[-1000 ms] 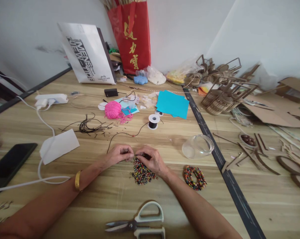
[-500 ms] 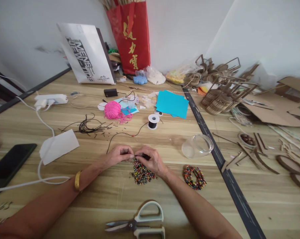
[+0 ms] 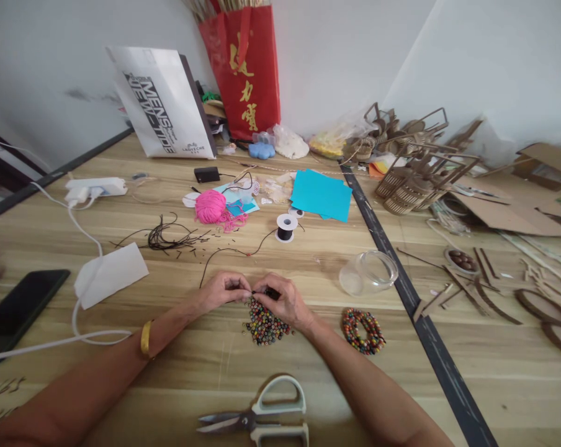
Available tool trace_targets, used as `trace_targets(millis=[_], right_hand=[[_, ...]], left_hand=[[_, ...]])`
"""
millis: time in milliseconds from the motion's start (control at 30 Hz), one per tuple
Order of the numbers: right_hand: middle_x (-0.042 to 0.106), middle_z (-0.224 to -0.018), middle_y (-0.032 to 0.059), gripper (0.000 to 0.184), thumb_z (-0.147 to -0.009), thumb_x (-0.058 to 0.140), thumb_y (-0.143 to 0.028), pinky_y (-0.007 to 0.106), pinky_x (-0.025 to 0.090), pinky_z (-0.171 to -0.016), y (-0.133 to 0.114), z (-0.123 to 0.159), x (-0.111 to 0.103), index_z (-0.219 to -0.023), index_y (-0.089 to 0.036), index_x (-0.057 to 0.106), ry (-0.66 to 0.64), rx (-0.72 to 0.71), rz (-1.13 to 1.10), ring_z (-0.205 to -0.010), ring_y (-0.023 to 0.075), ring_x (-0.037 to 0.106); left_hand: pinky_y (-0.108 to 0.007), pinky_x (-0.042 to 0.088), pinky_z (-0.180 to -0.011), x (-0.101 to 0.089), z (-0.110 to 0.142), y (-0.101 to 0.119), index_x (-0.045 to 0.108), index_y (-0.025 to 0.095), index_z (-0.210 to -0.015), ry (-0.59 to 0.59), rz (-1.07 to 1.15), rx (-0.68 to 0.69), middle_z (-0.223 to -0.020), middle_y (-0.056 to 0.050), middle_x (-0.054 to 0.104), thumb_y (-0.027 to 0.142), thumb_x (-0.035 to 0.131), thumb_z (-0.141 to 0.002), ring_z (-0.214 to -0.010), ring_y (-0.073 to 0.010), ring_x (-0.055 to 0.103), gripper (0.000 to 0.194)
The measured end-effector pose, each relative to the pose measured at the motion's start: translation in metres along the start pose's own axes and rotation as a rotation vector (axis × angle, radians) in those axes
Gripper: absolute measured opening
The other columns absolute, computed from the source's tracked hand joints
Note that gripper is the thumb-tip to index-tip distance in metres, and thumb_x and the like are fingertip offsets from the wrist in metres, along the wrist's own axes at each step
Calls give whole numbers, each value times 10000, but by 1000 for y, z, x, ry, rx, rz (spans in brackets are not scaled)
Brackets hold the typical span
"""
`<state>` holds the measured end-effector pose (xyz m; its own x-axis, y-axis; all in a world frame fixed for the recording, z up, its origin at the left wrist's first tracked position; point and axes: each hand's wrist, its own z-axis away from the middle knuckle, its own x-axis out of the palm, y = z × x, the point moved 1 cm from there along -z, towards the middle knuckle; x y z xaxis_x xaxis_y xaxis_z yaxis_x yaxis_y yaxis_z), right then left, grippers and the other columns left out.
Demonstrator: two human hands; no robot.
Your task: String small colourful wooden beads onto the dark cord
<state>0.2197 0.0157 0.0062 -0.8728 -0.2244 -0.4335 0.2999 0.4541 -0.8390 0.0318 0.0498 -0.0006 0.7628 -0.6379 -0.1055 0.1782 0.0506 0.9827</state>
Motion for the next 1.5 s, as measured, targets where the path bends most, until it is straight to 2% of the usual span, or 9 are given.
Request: trace_targets(millis=[467, 833, 1200, 1500], right_hand=[[674, -786, 60, 160, -881, 587, -287, 274, 480, -686, 1, 0, -1, -884, -164, 689, -23, -12, -23, -735, 154, 610], [649, -764, 56, 209, -897, 555, -336, 267, 474, -652, 3, 1, -1, -846, -164, 662, -18, 10, 8, -691, 154, 599], [603, -809, 55, 142, -945, 465, -241, 303, 464, -723, 3, 1, 3, -886, -184, 582, -36, -145, 129, -786, 173, 544], [572, -830, 60, 115, -949, 441, -223, 312, 467, -715, 3, 2, 4, -900, -191, 540, -32, -177, 138, -788, 175, 528]], left_hand=[[-192, 379, -518, 1, 0, 1, 623, 109, -717, 35, 8, -16, -571, 6, 605, 320, 713, -701, -525, -85, 515, 230], [-199, 387, -537, 1, 0, 1, 623, 112, -719, 20, 11, -26, -582, 6, 615, 313, 707, -697, -539, -91, 529, 219], [-197, 373, -536, 1, -1, -4, 611, 112, -759, -4, 45, 5, -609, 10, 601, 305, 697, -716, -557, -86, 508, 216], [-205, 381, -562, 0, 0, -2, 609, 115, -743, -10, -6, 34, -628, 9, 575, 292, 670, -727, -581, -88, 494, 188]])
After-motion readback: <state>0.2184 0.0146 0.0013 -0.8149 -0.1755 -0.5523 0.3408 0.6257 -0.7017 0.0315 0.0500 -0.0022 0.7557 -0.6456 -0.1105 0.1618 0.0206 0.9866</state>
